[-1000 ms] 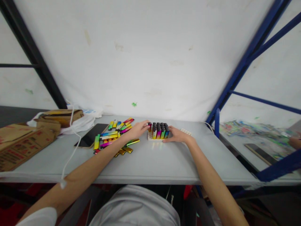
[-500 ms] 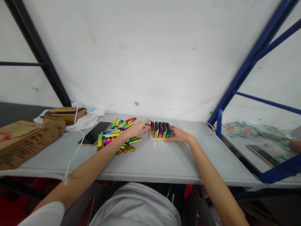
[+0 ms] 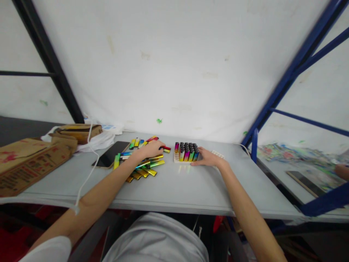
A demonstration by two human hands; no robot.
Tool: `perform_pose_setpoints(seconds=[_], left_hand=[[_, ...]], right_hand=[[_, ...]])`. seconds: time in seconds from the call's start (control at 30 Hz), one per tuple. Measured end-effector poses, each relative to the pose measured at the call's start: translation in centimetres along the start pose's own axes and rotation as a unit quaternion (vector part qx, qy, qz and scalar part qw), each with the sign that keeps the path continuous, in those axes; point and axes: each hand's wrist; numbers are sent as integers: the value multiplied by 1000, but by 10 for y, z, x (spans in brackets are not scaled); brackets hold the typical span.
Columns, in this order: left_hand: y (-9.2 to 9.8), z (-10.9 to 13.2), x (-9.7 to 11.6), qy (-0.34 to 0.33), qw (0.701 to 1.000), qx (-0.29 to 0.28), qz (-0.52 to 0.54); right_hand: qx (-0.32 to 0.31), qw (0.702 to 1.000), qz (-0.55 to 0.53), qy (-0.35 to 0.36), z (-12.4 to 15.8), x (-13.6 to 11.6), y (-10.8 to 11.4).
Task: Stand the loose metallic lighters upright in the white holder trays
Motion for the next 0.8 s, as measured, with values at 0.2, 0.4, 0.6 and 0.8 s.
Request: perform_pose_setpoints(seconds=[0.2, 0.4, 0.6, 0.8], left_hand=[[1, 0, 12, -19, 999, 35, 18], [11, 6, 35, -37, 982, 133, 130], [13, 6, 61, 30, 850, 135, 509], [10, 7, 76, 53, 717, 132, 683]], right_hand=[[-6, 1000, 3, -5, 0, 0, 1], [8, 1000, -2, -5, 0, 0, -2], [23, 1000, -12, 7, -2, 5, -5], [19, 1000, -6, 11, -1, 5, -5]])
Point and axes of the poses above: each hand's wrist, its own z-axis away from the middle knuckle, its own y-axis out of the back of the hand, x = y × z, and after that the axes turned 13 degrees about z, right-handed
